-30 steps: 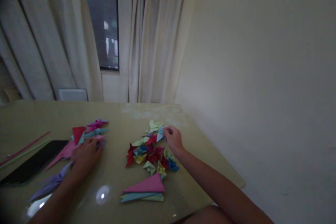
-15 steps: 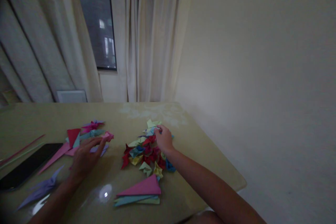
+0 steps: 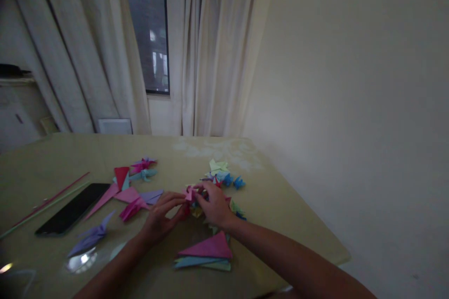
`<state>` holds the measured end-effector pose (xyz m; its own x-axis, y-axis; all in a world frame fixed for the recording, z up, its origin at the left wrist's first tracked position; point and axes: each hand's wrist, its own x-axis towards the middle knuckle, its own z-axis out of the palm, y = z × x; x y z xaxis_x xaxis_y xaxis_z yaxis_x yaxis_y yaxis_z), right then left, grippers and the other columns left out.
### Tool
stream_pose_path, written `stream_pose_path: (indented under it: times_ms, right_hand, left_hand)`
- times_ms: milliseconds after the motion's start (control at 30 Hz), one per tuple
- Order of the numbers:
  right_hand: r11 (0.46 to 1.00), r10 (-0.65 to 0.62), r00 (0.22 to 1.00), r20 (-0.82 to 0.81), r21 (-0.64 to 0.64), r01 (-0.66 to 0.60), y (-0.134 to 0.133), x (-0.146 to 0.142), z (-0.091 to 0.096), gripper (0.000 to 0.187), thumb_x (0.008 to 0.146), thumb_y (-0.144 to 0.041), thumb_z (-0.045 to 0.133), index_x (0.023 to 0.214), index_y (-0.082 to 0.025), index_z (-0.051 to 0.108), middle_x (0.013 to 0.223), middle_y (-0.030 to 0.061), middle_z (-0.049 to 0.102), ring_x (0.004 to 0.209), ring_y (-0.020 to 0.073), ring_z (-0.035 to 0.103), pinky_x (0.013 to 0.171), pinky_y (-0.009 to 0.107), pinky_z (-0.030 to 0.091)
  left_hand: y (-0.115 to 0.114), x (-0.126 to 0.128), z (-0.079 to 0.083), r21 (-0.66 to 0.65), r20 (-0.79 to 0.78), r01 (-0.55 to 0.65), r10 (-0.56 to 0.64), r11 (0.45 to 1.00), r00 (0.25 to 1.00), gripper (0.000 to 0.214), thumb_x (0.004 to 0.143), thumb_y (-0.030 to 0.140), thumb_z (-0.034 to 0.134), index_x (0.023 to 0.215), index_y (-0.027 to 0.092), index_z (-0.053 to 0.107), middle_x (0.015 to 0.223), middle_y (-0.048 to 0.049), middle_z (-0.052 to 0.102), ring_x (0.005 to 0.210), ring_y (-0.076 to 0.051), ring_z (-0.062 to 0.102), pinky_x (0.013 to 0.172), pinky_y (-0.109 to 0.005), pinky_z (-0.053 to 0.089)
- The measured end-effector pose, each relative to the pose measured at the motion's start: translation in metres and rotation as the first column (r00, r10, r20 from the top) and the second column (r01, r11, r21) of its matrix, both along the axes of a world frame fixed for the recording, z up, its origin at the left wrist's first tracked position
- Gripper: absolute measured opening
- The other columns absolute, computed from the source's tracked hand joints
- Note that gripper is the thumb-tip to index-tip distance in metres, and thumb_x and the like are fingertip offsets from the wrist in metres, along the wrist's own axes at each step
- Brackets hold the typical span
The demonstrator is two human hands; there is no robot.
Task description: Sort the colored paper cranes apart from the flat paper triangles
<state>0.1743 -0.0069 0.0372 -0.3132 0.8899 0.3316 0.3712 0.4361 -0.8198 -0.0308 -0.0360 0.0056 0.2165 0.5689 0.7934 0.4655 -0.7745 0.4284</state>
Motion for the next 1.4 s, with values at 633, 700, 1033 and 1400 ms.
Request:
stream_pose_path:
  times_ms: [633,700,1033,1400]
  right_hand:
    - [0.901,0.142,0.937,-0.320,-0.351,-0.256,0.012,0.008,-0.012,0.045,0.076,-0.056,0.086,0.095,-0.016,0.078,0.090,0.0049,0.077,0.087,0.0209,0.072,0.083,0.034,0.055]
    - [0.941,0.102,0.962,-0.255,-0.290,-0.176,0.017,0.009,-0.012,0.037,0.082,-0.050,0.081,0.096,-0.017,0.076,0.088,0.0046,0.076,0.081,0.0198,0.070,0.077,0.031,0.055]
    - [0.985,-0.162,0.961,0.222,0.090,0.145,0.086,-0.002,0.006,0.025,0.082,-0.007,0.065,0.102,-0.018,0.073,0.092,0.0019,0.070,0.079,0.0158,0.062,0.074,0.027,0.048]
    - [0.984,-0.076,0.961,0.265,0.176,0.030,0.051,-0.008,0.018,0.026,0.087,-0.005,0.061,0.107,-0.019,0.070,0.106,0.0062,0.071,0.092,0.0190,0.065,0.086,0.031,0.050]
  left_hand:
    - [-0.004,0.002,-0.001,0.012,-0.074,0.071,-0.070,0.997,0.995,0.029,0.098,0.016,0.060,0.122,0.027,0.073,0.117,-0.0095,0.078,0.111,-0.022,0.073,0.095,-0.036,0.060]
    - [0.001,-0.007,0.001,-0.011,-0.088,-0.065,0.063,0.998,0.994,0.026,0.100,0.020,0.058,0.119,0.026,0.074,0.120,-0.0093,0.076,0.114,-0.023,0.070,0.098,-0.038,0.058]
    - [0.018,-0.068,-0.010,-0.286,-0.672,-0.816,0.502,0.503,0.544,0.038,0.098,0.039,0.052,0.121,0.015,0.072,0.132,-0.0215,0.067,0.123,-0.042,0.057,0.099,-0.058,0.045]
    - [0.027,-0.075,-0.008,-0.392,-0.618,-0.744,0.445,0.541,0.649,0.022,0.095,0.034,0.059,0.103,0.017,0.072,0.115,-0.0149,0.073,0.114,-0.036,0.061,0.097,-0.047,0.044]
